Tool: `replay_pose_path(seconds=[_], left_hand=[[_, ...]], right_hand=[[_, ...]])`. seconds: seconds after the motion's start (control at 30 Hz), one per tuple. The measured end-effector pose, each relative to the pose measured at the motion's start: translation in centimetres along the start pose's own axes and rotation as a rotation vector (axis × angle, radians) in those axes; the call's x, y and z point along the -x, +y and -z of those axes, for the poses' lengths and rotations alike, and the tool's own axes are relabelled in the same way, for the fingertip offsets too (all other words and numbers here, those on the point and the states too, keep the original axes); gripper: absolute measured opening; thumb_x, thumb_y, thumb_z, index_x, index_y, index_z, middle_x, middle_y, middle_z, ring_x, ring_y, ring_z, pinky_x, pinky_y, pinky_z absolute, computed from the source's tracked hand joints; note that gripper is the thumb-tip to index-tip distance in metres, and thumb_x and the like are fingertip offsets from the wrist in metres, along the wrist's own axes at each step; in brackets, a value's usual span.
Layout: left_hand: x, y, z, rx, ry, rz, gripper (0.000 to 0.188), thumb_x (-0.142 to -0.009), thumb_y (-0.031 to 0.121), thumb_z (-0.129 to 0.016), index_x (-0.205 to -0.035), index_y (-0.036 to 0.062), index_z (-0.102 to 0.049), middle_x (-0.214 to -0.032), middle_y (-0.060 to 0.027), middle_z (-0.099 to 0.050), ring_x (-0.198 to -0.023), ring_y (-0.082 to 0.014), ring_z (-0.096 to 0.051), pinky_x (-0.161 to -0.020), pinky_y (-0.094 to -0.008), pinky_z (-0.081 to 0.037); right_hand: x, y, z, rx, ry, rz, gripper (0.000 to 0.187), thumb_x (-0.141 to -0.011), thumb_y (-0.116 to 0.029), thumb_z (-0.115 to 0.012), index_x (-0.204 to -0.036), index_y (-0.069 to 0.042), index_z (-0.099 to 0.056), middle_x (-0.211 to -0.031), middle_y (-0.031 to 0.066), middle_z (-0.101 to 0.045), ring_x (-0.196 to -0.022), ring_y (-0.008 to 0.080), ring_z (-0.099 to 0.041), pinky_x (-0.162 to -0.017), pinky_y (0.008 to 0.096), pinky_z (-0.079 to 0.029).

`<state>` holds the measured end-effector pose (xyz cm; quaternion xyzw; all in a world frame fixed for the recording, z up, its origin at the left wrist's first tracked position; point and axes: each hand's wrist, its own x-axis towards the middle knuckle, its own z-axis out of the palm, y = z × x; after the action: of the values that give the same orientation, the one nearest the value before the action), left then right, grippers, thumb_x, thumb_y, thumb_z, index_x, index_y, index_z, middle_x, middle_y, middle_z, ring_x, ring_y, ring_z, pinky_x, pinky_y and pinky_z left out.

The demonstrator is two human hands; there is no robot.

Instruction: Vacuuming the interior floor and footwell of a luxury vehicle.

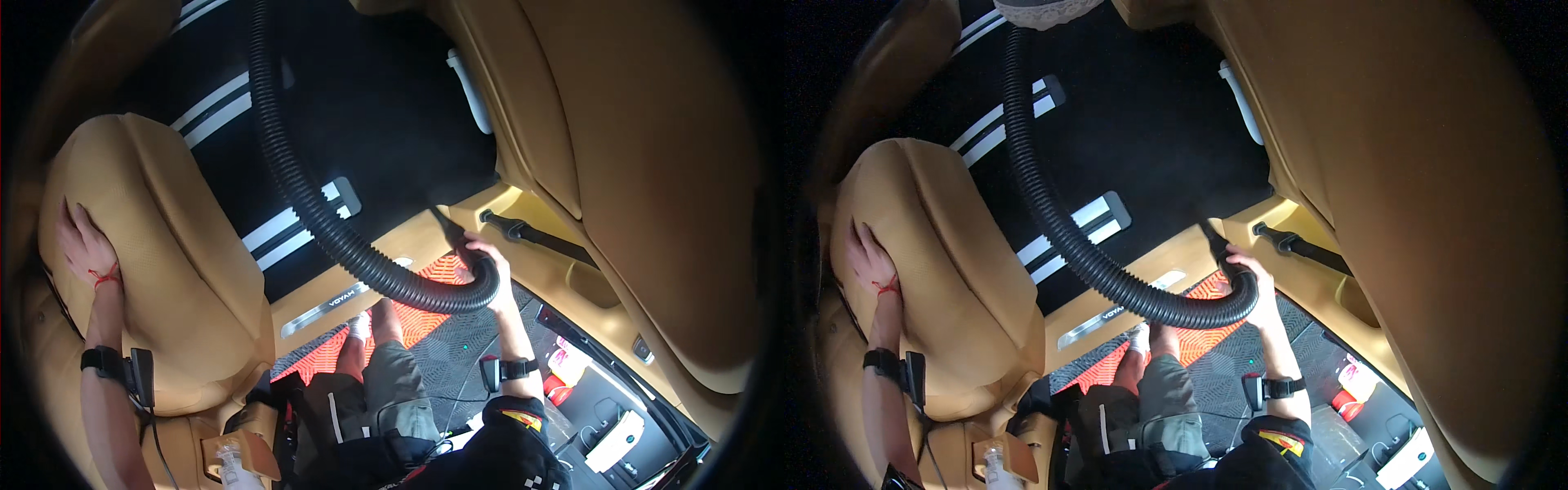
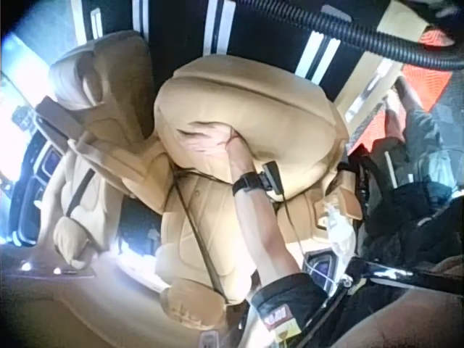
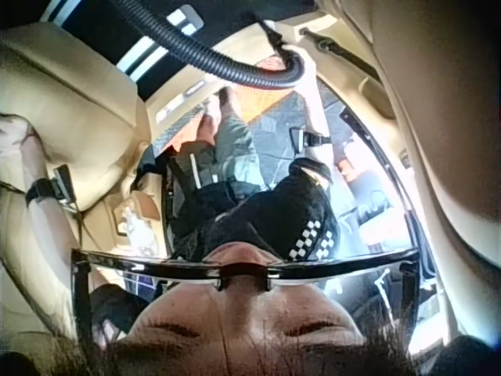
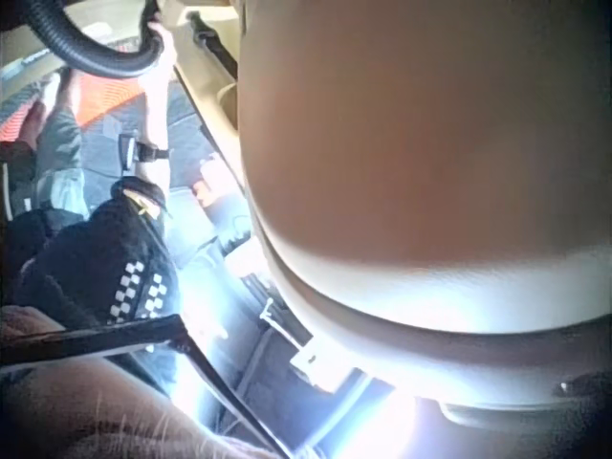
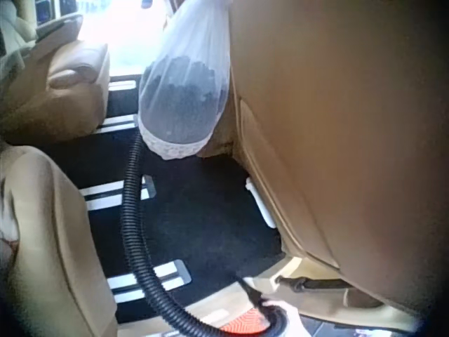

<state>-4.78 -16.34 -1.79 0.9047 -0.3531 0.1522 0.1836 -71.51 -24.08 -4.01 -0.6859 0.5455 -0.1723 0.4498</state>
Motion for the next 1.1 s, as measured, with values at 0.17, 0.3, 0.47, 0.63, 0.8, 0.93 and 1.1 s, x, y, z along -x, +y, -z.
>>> replay_pose_path(seconds=[0.17, 0.3, 0.47, 0.63, 0.8, 0.93, 1.1], left_hand=[[0.4, 1.0, -0.3, 0.031, -0.006, -0.002, 0.052, -0.101, 0.043, -0.040, -0.142, 0.0133, -0.050, -0.145, -0.0097, -0.050, -0.134, -0.0285, -0.046, -0.111, -0.0409, -0.032], [0.2, 1.0, -0.3, 0.028, 0.013, 0.001, 0.053, -0.101, 0.045, -0.040, -0.142, 0.0138, -0.049, -0.144, -0.0111, -0.051, -0.133, -0.0297, -0.047, -0.111, -0.0408, -0.033], [-0.5, -0.9, -0.5, 0.030, -0.002, -0.012, 0.054, -0.101, 0.045, -0.039, -0.143, 0.0133, -0.049, -0.142, -0.0130, -0.053, -0.131, -0.0307, -0.048, -0.109, -0.0410, -0.034], [-0.6, -1.2, -1.4, 0.019, -0.016, -0.013, 0.053, -0.101, 0.045, -0.039, -0.143, 0.0134, -0.049, -0.141, -0.0134, -0.054, -0.130, -0.0308, -0.049, -0.109, -0.0406, -0.035], [-0.6, -1.3, -1.1, -0.019, 0.005, 0.005, 0.052, -0.101, 0.045, -0.039, -0.142, 0.0146, -0.050, -0.141, -0.0124, -0.054, -0.131, -0.0290, -0.048, -0.110, -0.0396, -0.034], [-0.6, -1.0, -1.6, -0.020, -0.005, 0.030, 0.053, -0.101, 0.046, -0.040, -0.142, 0.0157, -0.050, -0.140, -0.0113, -0.054, -0.132, -0.0278, -0.047, -0.110, -0.0388, -0.032], [-0.9, -1.3, -1.2, 0.038, 0.027, -0.015, 0.055, -0.100, 0.047, -0.040, -0.141, 0.0122, -0.052, -0.140, -0.0133, -0.055, -0.131, -0.0298, -0.048, -0.110, -0.0399, -0.034]], right_hand=[[0.4, 1.6, 0.4, -0.006, 0.348, 0.094, 0.046, -0.076, 0.008, -0.075, -0.116, -0.005, -0.057, -0.135, 0.0181, -0.056, -0.121, 0.0264, -0.057, -0.102, 0.0375, -0.046], [3.0, 2.4, -3.2, 0.063, 0.192, 0.001, 0.048, -0.074, -0.004, -0.081, -0.116, -0.007, -0.060, -0.133, 0.0189, -0.058, -0.129, 0.0316, -0.052, -0.109, 0.0423, -0.040], [3.3, -1.3, -2.8, -0.008, 0.159, 0.016, 0.047, -0.076, -0.009, -0.082, -0.117, -0.007, -0.059, -0.133, 0.0196, -0.058, -0.128, 0.0331, -0.053, -0.107, 0.0430, -0.042], [0.7, 4.2, -3.8, -0.035, 0.489, -0.020, 0.047, -0.076, 0.001, -0.077, -0.118, -0.007, -0.057, -0.139, 0.0185, -0.053, -0.126, 0.0295, -0.054, -0.107, 0.0392, -0.041], [2.9, 0.9, -5.1, -0.580, 0.420, -0.254, 0.054, -0.075, 0.008, -0.076, -0.123, -0.005, -0.055, -0.140, 0.0160, -0.051, -0.116, 0.0238, -0.059, -0.097, 0.0358, -0.051], [2.0, 3.7, -3.5, -0.362, 0.594, -0.035, 0.051, -0.077, 0.011, -0.074, -0.121, -0.006, -0.055, -0.141, 0.0149, -0.050, -0.118, 0.0245, -0.058, -0.102, 0.0362, -0.049], [0.9, 5.2, -6.1, -0.028, 0.578, -0.026, 0.052, -0.075, 0.014, -0.072, -0.119, -0.006, -0.054, -0.142, 0.0136, -0.049, -0.123, 0.0239, -0.054, -0.105, 0.0334, -0.042]])
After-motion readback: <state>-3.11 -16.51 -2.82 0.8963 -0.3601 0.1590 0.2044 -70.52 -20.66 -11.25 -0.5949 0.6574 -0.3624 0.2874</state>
